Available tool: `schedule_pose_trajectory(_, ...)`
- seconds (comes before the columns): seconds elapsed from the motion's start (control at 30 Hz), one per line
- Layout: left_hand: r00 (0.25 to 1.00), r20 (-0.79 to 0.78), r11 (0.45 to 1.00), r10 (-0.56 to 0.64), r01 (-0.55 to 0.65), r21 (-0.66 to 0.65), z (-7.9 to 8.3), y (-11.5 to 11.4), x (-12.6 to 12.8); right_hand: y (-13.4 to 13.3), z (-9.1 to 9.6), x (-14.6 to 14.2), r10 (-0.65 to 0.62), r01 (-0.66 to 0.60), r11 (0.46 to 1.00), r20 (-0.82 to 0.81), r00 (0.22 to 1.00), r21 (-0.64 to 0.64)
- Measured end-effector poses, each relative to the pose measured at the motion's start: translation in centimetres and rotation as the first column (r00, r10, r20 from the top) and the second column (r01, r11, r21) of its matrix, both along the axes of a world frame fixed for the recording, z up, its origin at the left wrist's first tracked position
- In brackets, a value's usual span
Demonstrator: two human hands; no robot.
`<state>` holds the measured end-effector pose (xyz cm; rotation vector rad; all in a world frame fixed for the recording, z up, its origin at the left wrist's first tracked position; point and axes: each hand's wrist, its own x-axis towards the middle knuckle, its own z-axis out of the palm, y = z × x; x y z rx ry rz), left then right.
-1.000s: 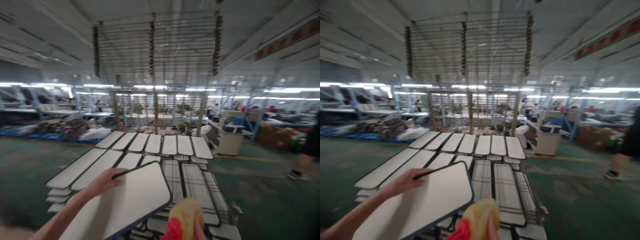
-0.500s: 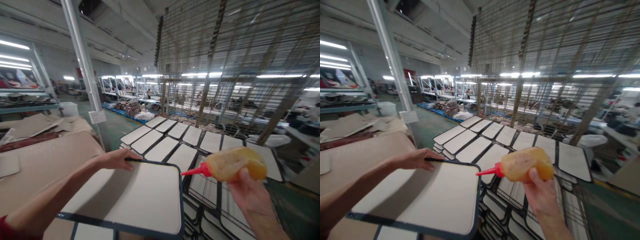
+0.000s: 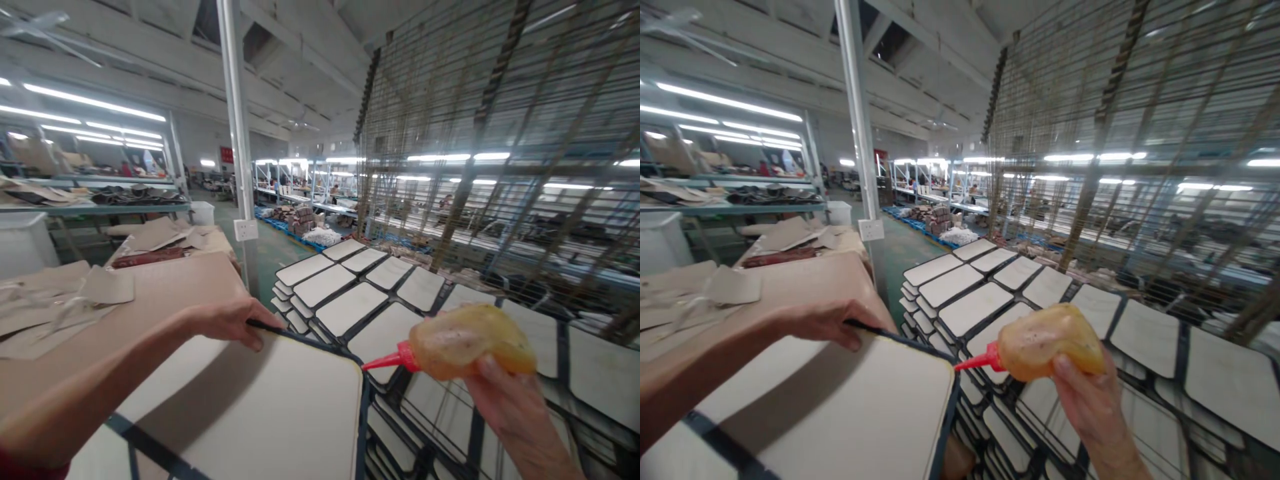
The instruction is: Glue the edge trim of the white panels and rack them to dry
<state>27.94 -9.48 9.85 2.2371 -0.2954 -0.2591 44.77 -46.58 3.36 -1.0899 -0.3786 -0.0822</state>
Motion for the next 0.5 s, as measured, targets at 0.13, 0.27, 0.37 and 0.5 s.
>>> schedule_pose_trajectory(0.13, 0.991, -0.131, 0.997, -0.033, 0.024, -0.067, 0.1, 0.5, -0.6, 0.8, 0.8, -0.2, 0.008, -0.008, 0.999, 0.010, 1.000, 0.050)
schedule_pose_trajectory(0.27, 0.992, -0.122, 0.996, -0.027, 0.017, -0.089, -0.1, 1.3, -0.6, 1.4, 1.2, -1.0, 0.034, -0.034, 0.998, 0.014, 0.999, 0.056)
schedule_pose_trajectory(0.37, 0.991, -0.124, 0.996, -0.041, 0.031, -0.084, -0.4, 1.9, -0.2, 1.2, 0.8, -1.2, 0.028, -0.028, 0.999, -0.002, 1.000, 0.045)
schedule_pose_trajectory(0.5, 0.989, -0.125, 0.991, -0.083, 0.068, -0.117, -0.7, 2.5, 1.1, 0.6, 0.6, -1.2, 0.053, -0.052, 0.998, -0.021, 0.998, 0.034)
